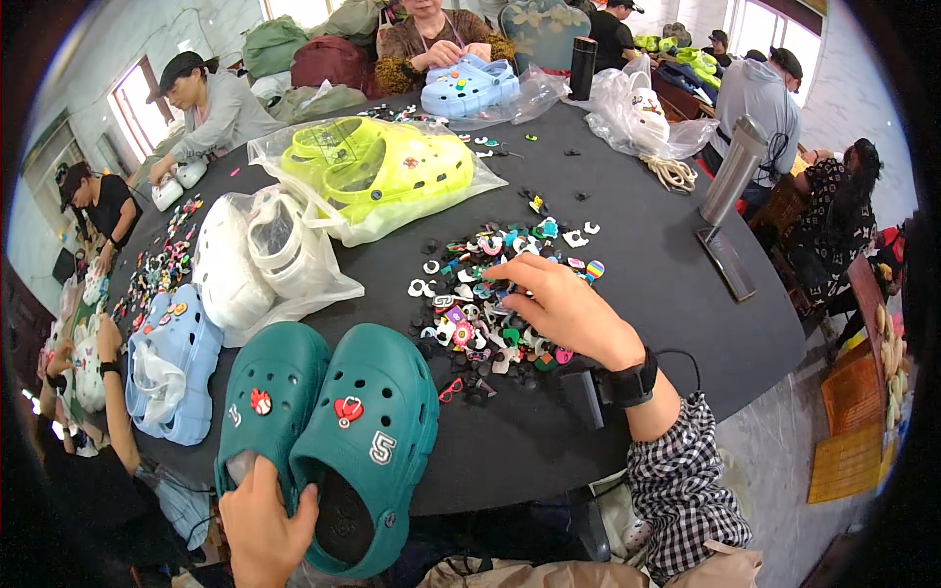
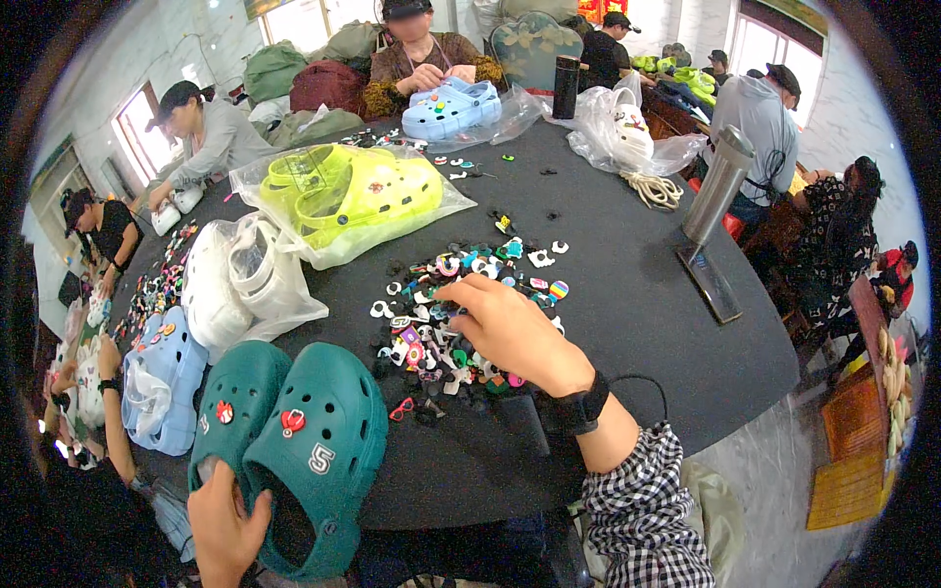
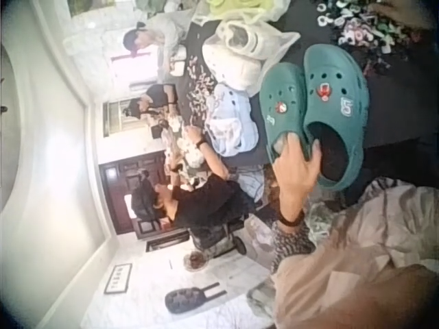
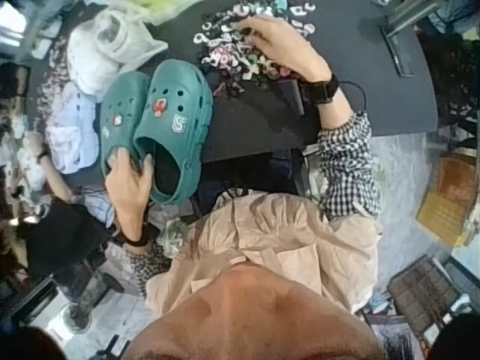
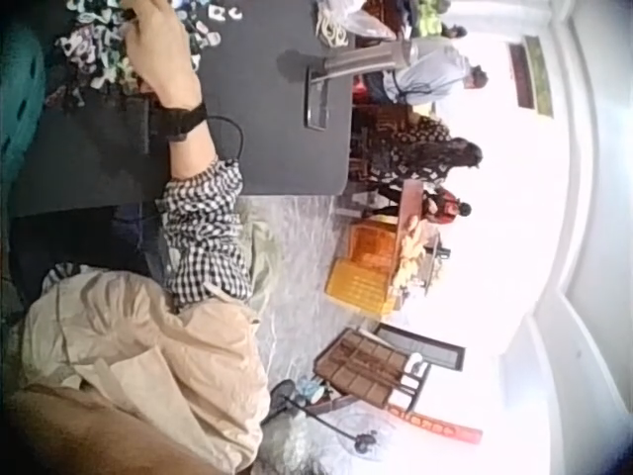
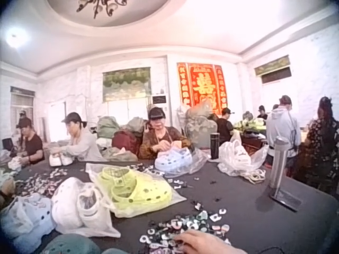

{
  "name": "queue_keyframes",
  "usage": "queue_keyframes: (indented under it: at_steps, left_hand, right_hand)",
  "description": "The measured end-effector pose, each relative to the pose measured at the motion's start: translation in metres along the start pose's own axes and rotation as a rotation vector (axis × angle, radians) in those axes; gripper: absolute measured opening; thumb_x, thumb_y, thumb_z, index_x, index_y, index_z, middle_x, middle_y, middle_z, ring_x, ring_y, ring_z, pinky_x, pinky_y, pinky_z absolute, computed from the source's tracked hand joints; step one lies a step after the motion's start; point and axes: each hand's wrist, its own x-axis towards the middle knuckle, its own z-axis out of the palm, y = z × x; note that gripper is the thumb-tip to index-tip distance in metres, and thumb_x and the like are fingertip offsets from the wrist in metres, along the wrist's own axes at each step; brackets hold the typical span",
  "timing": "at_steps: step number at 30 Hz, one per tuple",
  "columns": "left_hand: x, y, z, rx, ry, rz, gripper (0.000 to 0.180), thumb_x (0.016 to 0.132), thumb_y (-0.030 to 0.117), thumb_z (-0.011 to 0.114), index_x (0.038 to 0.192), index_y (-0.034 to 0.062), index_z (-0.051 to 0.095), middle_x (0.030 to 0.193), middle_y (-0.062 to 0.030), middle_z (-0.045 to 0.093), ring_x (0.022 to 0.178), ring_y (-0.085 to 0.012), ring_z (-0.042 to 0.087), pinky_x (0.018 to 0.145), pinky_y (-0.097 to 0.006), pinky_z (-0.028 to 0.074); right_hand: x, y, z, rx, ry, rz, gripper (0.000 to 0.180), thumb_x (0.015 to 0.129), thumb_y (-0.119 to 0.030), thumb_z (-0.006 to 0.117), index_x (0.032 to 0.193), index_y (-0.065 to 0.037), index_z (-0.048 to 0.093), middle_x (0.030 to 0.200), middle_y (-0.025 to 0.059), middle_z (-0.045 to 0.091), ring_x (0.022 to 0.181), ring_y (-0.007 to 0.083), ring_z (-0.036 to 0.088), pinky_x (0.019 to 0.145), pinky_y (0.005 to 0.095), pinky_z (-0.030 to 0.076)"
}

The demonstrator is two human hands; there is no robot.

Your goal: Decorating plastic clogs by inserting colorful charms into the holes.

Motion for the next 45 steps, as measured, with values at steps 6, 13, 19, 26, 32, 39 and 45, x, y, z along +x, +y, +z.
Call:
queue_keyframes:
  at_steps: [6,13,19,26,32,39,45]
  left_hand:
    - [-0.029,0.005,0.016,-0.049,0.202,-0.042,0.033,0.084,0.018,0.076,0.093,-0.0026,0.051,0.068,-0.0214,0.054,0.062,-0.0423,0.056,0.055,-0.046,0.043]
    - [-0.047,-0.014,0.032,-0.235,0.143,-0.119,0.036,0.081,0.016,0.077,0.081,-0.0024,0.047,0.055,-0.0155,0.047,0.055,-0.0381,0.052,0.055,-0.044,0.041]
    - [-0.044,-0.014,0.032,-0.326,0.188,-0.171,0.04,0.08,0.018,0.079,0.078,-0.0017,0.045,0.057,-0.0153,0.047,0.054,-0.0365,0.05,0.056,-0.046,0.04]
    - [-0.048,-0.019,0.041,-0.312,0.193,-0.192,0.042,0.081,0.023,0.079,0.08,-0.0021,0.045,0.058,-0.0158,0.046,0.056,-0.0389,0.051,0.056,-0.047,0.041]
    - [-0.046,-0.021,0.04,-0.315,0.197,-0.153,0.043,0.083,0.027,0.079,0.086,-0.0035,0.049,0.059,-0.0182,0.049,0.057,-0.0416,0.052,0.057,-0.049,0.042]
    - [-0.049,-0.021,0.042,-0.291,0.241,-0.118,0.043,0.084,0.028,0.078,0.087,-0.0036,0.049,0.06,-0.0198,0.049,0.058,-0.0429,0.052,0.056,-0.049,0.041]
    - [-0.048,-0.021,0.042,-0.303,0.241,-0.134,0.044,0.083,0.029,0.078,0.087,-0.0037,0.049,0.062,-0.0209,0.049,0.059,-0.0433,0.053,0.056,-0.049,0.041]
  right_hand:
    - [0.003,-0.004,-0.013,-0.021,0.08,0.111,0.031,0.087,-0.006,0.066,0.118,-0.003,0.064,0.104,0.0157,0.063,0.089,0.0319,0.066,0.079,0.0398,0.053]
    - [0.002,-0.008,-0.021,0.084,0.134,0.102,0.028,0.09,-0.007,0.066,0.117,-0.004,0.066,0.107,0.0124,0.065,0.093,0.0255,0.067,0.078,0.036,0.054]
    - [-0.012,-0.053,-0.067,-0.035,0.118,0.102,0.022,0.091,-0.006,0.065,0.112,-0.002,0.068,0.099,0.0132,0.068,0.088,0.0265,0.068,0.075,0.0347,0.055]
    - [-0.04,-0.069,-0.124,-0.427,-0.116,0.17,0.021,0.087,-0.003,0.063,0.107,-0.001,0.068,0.095,0.0145,0.067,0.085,0.0322,0.066,0.076,0.0403,0.053]
    - [-0.025,-0.049,-0.079,-0.373,-0.263,0.055,0.023,0.084,-0.005,0.065,0.107,-0.006,0.067,0.098,0.0124,0.066,0.092,0.0351,0.065,0.08,0.0435,0.053]
    - [-0.019,-0.007,-0.033,-0.474,-0.249,0.102,0.014,0.084,-0.007,0.064,0.099,-0.008,0.064,0.095,0.0111,0.065,0.088,0.0349,0.066,0.075,0.0448,0.055]
    - [-0.016,-0.004,-0.048,-0.1,-0.123,0.227,0.01,0.087,-0.003,0.065,0.097,-0.001,0.063,0.083,0.0091,0.068,0.075,0.0175,0.066,0.069,0.0296,0.054]
